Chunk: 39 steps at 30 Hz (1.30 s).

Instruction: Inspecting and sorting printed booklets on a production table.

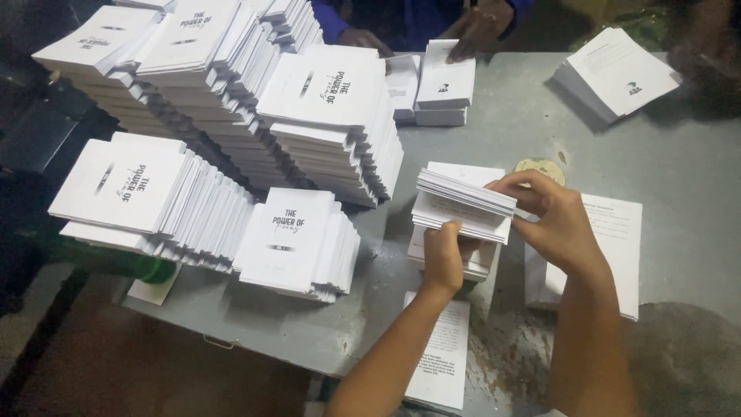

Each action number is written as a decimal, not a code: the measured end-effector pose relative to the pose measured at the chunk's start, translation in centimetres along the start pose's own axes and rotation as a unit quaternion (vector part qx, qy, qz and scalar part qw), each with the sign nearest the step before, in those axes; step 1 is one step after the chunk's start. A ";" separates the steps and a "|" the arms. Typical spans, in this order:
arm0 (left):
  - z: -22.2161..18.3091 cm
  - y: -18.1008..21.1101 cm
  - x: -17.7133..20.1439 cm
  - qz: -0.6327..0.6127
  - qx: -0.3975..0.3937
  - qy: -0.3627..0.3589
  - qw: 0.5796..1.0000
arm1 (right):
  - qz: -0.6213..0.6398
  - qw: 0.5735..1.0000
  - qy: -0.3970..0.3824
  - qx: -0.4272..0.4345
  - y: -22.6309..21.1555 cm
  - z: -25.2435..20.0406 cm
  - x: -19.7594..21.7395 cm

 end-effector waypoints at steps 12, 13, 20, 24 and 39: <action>-0.5 0.1 -1.0 -0.004 -0.009 -0.034 0.999 | 0.003 1.000 -0.012 0.005 -0.2 -0.1 -0.2; -0.3 -0.4 -1.1 -0.005 -0.006 -0.035 0.999 | 0.004 1.000 -0.012 0.003 -0.2 -0.1 -0.1; 1.6 -3.0 -0.6 -0.042 0.064 -0.028 0.997 | 0.001 1.000 -0.010 0.005 0.7 0.1 0.2; 4.3 -12.9 -0.8 0.154 -0.022 -0.018 0.988 | -0.002 1.000 -0.006 0.001 0.6 0.1 0.2; 1.9 -7.3 0.1 -0.020 -0.114 0.013 0.993 | -0.231 0.972 0.001 0.034 3.6 -2.1 -1.8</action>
Point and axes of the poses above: each hand's wrist, its own z-axis towards the middle knuckle, its own x-axis out of the back of the hand, y = z × x, the point moved 10 cm from there along z, towards the middle knuckle, and after that the axes turned 7 degrees about z, right-handed, at the moved point
